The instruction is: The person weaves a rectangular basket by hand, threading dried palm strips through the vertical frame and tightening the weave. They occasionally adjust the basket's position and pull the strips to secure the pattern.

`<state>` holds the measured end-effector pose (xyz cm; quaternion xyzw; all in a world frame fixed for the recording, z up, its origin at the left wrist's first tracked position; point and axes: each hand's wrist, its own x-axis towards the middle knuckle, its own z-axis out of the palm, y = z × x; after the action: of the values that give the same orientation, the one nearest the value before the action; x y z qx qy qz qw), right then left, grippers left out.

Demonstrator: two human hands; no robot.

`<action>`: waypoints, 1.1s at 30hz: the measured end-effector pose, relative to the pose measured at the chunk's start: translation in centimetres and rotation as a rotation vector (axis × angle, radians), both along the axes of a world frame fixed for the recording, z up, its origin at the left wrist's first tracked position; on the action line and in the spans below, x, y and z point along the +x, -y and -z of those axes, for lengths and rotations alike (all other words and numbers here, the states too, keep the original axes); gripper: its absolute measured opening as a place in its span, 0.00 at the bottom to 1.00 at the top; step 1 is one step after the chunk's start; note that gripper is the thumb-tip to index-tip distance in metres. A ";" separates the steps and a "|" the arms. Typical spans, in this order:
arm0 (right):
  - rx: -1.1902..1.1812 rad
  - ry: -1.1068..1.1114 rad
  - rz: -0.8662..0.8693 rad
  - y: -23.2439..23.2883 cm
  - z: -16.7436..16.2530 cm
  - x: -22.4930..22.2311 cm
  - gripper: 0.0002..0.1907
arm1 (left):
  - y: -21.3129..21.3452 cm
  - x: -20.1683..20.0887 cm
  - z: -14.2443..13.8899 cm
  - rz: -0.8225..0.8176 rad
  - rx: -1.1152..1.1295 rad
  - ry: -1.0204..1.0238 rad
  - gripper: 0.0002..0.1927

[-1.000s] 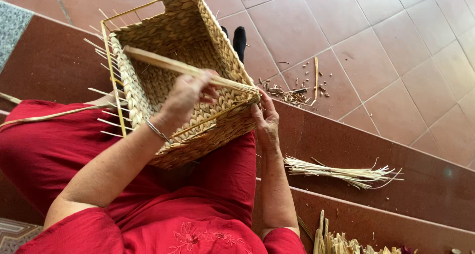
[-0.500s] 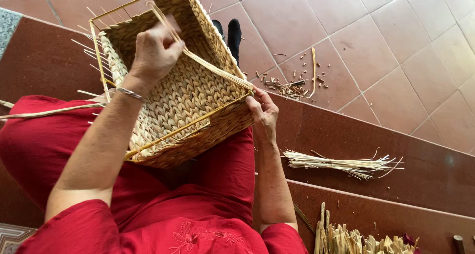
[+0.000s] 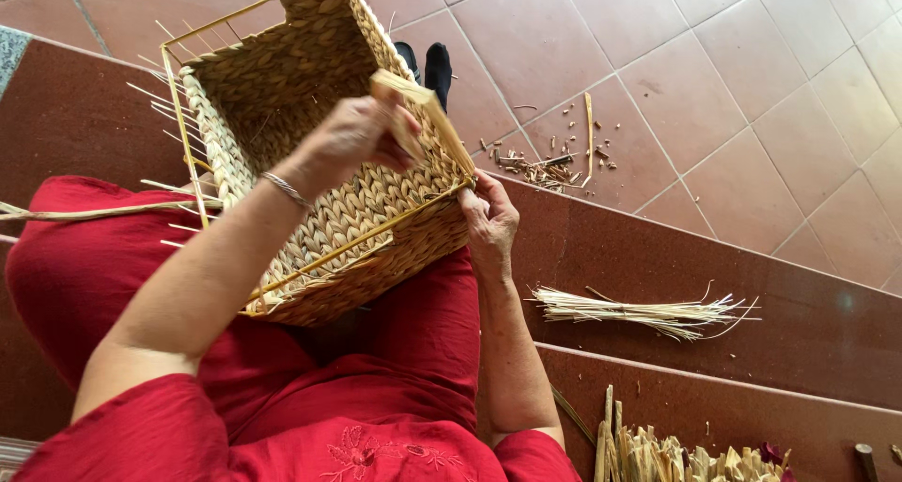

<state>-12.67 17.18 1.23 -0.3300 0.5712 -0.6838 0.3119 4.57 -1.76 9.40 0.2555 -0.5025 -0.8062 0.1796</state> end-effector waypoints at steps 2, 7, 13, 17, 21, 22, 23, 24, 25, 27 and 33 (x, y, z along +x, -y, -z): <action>-0.016 0.002 -0.005 -0.2 -0.1 0.1 0.18 | -1.3 -1.8 0.6 0.029 0.148 0.006 0.28; -0.028 0.009 -0.037 -0.5 -0.9 0.4 0.21 | -2.7 -3.3 1.8 0.177 0.021 -0.063 0.13; -0.089 0.000 0.010 -0.6 -0.6 1.1 0.18 | -3.0 -3.8 2.1 0.149 0.064 -0.061 0.13; -0.126 0.021 0.015 -0.6 0.1 1.1 0.13 | -3.3 -4.3 2.0 0.177 -0.060 -0.088 0.12; -0.114 -0.084 0.018 -0.6 0.7 1.1 0.09 | -3.7 -4.8 2.0 0.173 -0.280 -0.058 0.10; -0.111 -0.080 0.011 -0.7 0.7 1.1 0.09 | -3.8 -4.8 2.0 0.163 -0.287 -0.049 0.10; -0.107 -0.076 0.005 -0.7 0.7 1.1 0.08 | -3.8 -4.9 2.1 0.154 -0.292 -0.041 0.10; -0.103 -0.072 -0.002 -0.8 0.7 1.1 0.08 | -3.9 -4.9 2.1 0.148 -0.281 -0.021 0.09; -0.104 -0.096 -0.001 -0.8 0.7 1.2 0.08 | -4.0 -4.9 2.1 0.141 -0.271 -0.003 0.09; -0.106 -0.141 0.001 -0.9 0.4 1.4 0.08 | -4.1 -4.9 2.2 0.112 -0.188 -0.001 0.08; -0.064 -0.321 0.023 -1.0 -1.8 1.7 0.09 | -3.9 -4.4 2.3 0.108 -0.070 -0.033 0.09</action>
<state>-10.95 18.21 3.04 -0.4382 0.5956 -0.6435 0.1979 0.17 2.18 7.12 0.2086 -0.5402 -0.8008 0.1529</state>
